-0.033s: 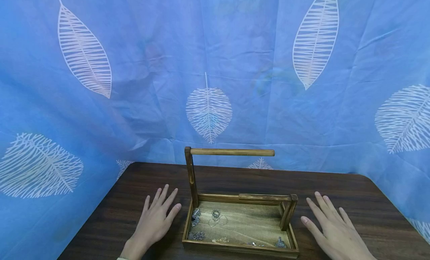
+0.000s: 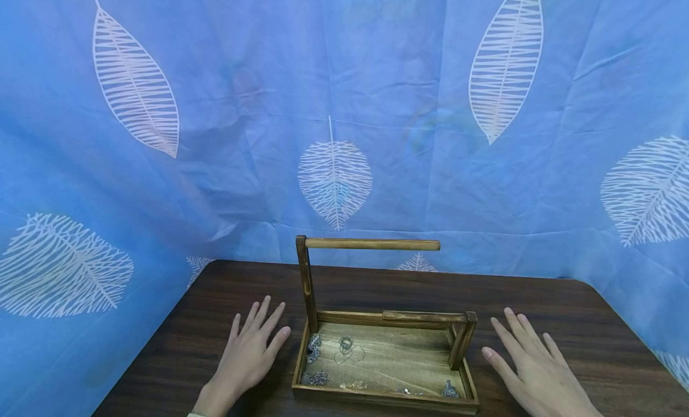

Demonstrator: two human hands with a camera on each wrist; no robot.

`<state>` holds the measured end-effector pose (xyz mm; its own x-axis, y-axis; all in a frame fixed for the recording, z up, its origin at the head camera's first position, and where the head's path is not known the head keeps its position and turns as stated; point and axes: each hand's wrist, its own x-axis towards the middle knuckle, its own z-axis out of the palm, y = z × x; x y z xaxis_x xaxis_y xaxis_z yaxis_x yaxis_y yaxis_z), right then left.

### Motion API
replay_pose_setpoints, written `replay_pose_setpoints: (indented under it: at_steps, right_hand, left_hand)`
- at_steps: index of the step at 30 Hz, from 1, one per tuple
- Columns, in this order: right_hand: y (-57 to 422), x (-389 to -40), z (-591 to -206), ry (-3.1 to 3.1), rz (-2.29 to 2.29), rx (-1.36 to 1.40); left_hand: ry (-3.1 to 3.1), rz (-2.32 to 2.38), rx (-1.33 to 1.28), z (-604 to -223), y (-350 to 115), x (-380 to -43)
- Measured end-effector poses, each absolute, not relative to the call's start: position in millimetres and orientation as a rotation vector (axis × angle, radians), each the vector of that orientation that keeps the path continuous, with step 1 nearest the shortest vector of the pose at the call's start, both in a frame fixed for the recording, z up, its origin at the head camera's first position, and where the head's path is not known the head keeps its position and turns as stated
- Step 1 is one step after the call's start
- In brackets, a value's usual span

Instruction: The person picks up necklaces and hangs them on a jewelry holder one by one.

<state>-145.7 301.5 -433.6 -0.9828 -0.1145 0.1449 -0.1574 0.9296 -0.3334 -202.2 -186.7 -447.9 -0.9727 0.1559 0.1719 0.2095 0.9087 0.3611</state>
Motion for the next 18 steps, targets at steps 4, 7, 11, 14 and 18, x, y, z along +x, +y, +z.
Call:
replay_pose_setpoints:
  at_steps: [4, 7, 11, 14, 18]
  right_hand:
    - [301.0, -145.6, -433.5, -2.961, 0.529, 0.211]
    - [300.8, -145.9, -433.8, -2.963, 0.538, 0.211]
    - [300.8, -145.9, -434.1, -2.968, 0.549, 0.207]
    - [300.5, -145.8, -434.1, -2.968, 0.547, 0.204]
    - [300.1, -145.8, -433.1, -2.966, 0.549, 0.204]
  left_hand:
    - [-2.925, -0.584, -0.287, -448.0, -187.5, -201.3]
    - [-2.918, -0.588, -0.289, -447.7, -187.9, -200.1]
    - [-2.921, -0.596, -0.287, -446.4, -188.3, -198.6]
    - [-2.93, -0.605, -0.284, -445.5, -188.9, -197.9]
    - [-2.93, -0.609, -0.284, -444.9, -189.7, -197.4]
